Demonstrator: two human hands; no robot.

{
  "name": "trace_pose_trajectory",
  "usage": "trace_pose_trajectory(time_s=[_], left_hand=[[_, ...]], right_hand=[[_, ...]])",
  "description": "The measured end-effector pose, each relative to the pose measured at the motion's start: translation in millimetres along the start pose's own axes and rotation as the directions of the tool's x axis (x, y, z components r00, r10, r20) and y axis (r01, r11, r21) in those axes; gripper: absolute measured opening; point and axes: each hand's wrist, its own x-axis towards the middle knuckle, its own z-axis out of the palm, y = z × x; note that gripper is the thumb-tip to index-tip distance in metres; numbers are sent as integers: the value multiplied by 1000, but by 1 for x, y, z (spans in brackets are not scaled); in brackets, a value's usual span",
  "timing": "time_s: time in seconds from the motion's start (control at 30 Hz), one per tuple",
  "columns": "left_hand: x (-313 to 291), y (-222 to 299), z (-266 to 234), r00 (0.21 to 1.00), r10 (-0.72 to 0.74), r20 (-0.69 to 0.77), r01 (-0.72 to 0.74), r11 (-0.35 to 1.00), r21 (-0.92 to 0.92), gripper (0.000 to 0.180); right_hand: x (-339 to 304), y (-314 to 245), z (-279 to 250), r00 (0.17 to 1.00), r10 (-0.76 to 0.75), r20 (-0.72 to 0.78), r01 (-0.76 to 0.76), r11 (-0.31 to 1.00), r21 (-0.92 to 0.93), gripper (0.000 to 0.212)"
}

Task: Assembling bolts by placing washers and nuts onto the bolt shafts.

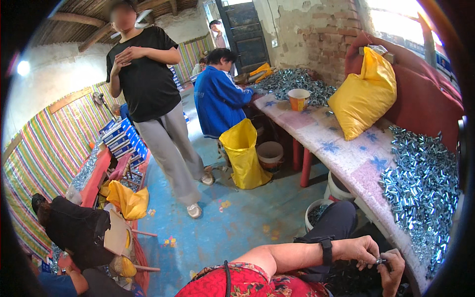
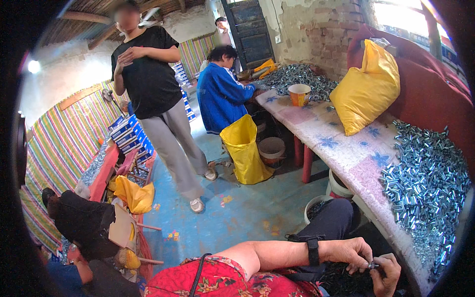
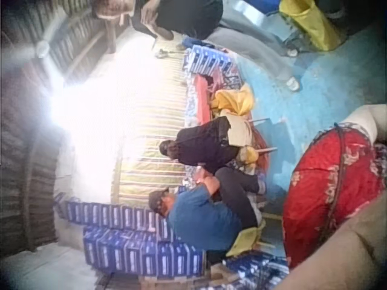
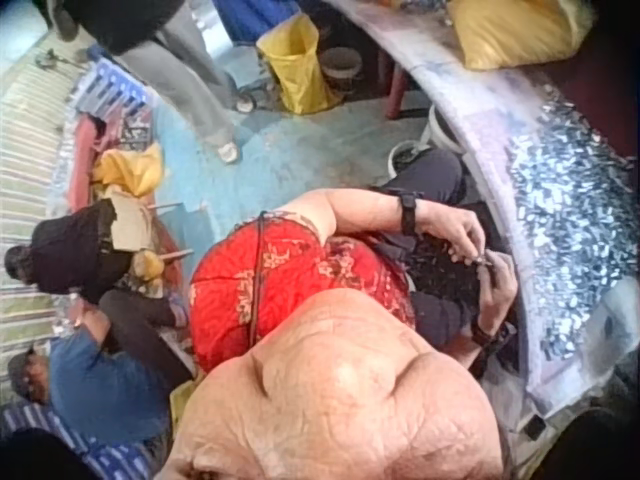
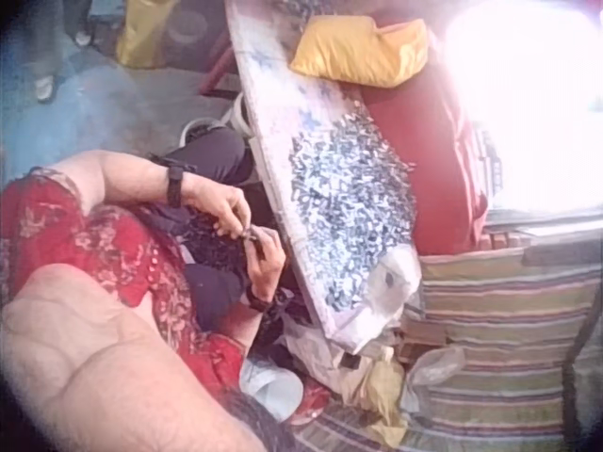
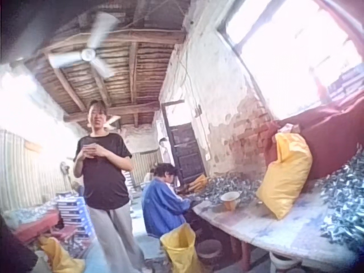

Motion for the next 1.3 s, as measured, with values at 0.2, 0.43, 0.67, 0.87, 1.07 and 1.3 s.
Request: trace_pose_trajectory(time_s=[0.2, 0.43, 0.67, 0.87, 1.07, 1.3], left_hand=[[5, -8, 2, 997, 59, -48, -42, 954, 296, 13], [14, -22, 10, 892, 453, -18, -334, 683, 649, 18], [7, -25, 9, 972, -39, -233, 128, 917, 379, 37], [5, -32, 10, 961, -68, -268, 141, 954, 263, 45], [5, -33, 15, 958, -57, -280, 120, 970, 212, 47], [12, -48, 14, 871, 380, -310, -41, 688, 725, 51]], right_hand=[[-16, 18, 10, 994, -59, -96, 47, 991, -124, 10], [-42, 33, 30, 894, 327, -306, -213, 912, 351, 10], [-47, 37, 32, 878, 348, -330, -199, 890, 410, 12], [-50, 40, 34, 931, 275, -239, -146, 882, 447, 17], [-51, 43, 38, 911, 245, -331, -101, 912, 398, 14], [-51, 58, 51, 885, -138, -446, -2, 954, -300, 16]])
